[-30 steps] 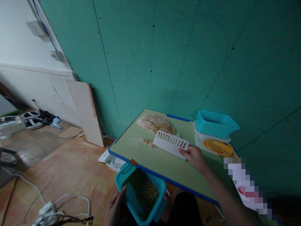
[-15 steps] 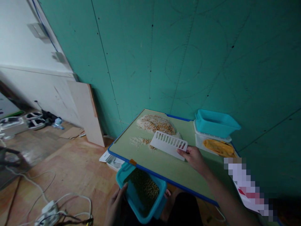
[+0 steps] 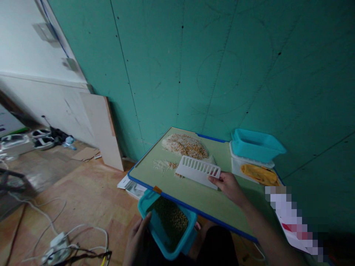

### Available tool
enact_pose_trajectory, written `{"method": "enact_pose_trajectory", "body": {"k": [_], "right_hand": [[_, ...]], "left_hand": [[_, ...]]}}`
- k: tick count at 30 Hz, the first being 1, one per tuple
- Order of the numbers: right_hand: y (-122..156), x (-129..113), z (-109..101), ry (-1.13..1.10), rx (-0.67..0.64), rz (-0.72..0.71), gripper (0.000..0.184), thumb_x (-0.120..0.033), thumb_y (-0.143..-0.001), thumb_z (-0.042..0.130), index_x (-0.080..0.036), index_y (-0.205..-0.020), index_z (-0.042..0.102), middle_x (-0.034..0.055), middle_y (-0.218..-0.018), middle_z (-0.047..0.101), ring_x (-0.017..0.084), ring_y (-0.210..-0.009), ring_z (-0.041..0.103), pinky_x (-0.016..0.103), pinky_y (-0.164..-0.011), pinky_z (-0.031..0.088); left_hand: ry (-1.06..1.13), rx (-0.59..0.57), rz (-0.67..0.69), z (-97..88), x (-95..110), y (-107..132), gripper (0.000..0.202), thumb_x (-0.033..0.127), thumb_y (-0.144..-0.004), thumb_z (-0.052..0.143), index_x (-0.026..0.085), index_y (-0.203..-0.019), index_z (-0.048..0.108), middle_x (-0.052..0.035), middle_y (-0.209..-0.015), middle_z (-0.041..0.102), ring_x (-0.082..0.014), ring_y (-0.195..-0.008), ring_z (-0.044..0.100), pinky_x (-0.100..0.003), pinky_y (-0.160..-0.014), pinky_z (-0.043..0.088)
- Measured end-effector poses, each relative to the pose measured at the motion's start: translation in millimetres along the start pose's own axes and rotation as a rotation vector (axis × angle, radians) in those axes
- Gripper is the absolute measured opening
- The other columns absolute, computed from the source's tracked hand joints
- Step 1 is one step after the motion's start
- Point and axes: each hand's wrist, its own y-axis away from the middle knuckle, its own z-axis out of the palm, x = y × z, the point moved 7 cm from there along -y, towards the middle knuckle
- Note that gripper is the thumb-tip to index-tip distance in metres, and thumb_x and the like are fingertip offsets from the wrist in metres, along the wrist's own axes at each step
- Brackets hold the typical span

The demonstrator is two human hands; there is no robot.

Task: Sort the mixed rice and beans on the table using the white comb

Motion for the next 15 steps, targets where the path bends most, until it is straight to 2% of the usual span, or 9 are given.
{"method": "enact_pose_trajectory", "body": {"k": [3, 7, 10, 15], "right_hand": [[0.6, -1.1, -0.2, -0.016, -0.010, 0.005, 0.043, -0.054, -0.081, 0.067, -0.014, -0.088, 0.079, 0.0104, -0.091, 0.080, 0.031, -0.087, 0.074, 0.039, -0.078, 0.056], [1.5, -1.4, -2.3, -0.020, 0.012, 0.016, 0.044, -0.055, -0.079, 0.068, -0.013, -0.088, 0.079, 0.0118, -0.092, 0.080, 0.033, -0.087, 0.074, 0.041, -0.077, 0.056], [2.8, -1.7, -2.2, -0.016, 0.016, 0.024, 0.045, -0.055, -0.079, 0.069, -0.013, -0.089, 0.079, 0.0122, -0.092, 0.080, 0.033, -0.087, 0.074, 0.041, -0.076, 0.056], [5.1, -1.8, 0.9, -0.033, -0.012, 0.020, 0.046, -0.054, -0.080, 0.069, -0.012, -0.095, 0.080, 0.0120, -0.096, 0.080, 0.033, -0.091, 0.073, 0.041, -0.080, 0.056]], "left_hand": [[0.126, -0.035, -0.069, 3.1, -3.1, 0.0, 0.041, 0.045, -0.059, 0.092, 0.016, -0.085, 0.080, -0.0070, -0.068, 0.076, -0.0282, -0.075, 0.075, -0.032, -0.063, 0.062], [0.112, -0.030, -0.065, 1.4, -4.0, -0.6, 0.035, 0.045, -0.063, 0.090, 0.017, -0.081, 0.079, -0.0023, -0.058, 0.070, -0.0242, -0.066, 0.072, -0.029, -0.058, 0.059], [0.106, -0.030, -0.047, 0.5, -3.5, -0.4, 0.034, 0.045, -0.061, 0.092, 0.018, -0.077, 0.078, 0.0013, -0.052, 0.064, -0.0196, -0.057, 0.067, -0.025, -0.052, 0.055], [0.081, -0.013, -0.041, 1.9, -2.3, 1.7, 0.041, 0.048, -0.056, 0.093, 0.017, -0.081, 0.079, -0.0010, -0.057, 0.068, -0.0239, -0.067, 0.071, -0.027, -0.055, 0.057]]}}
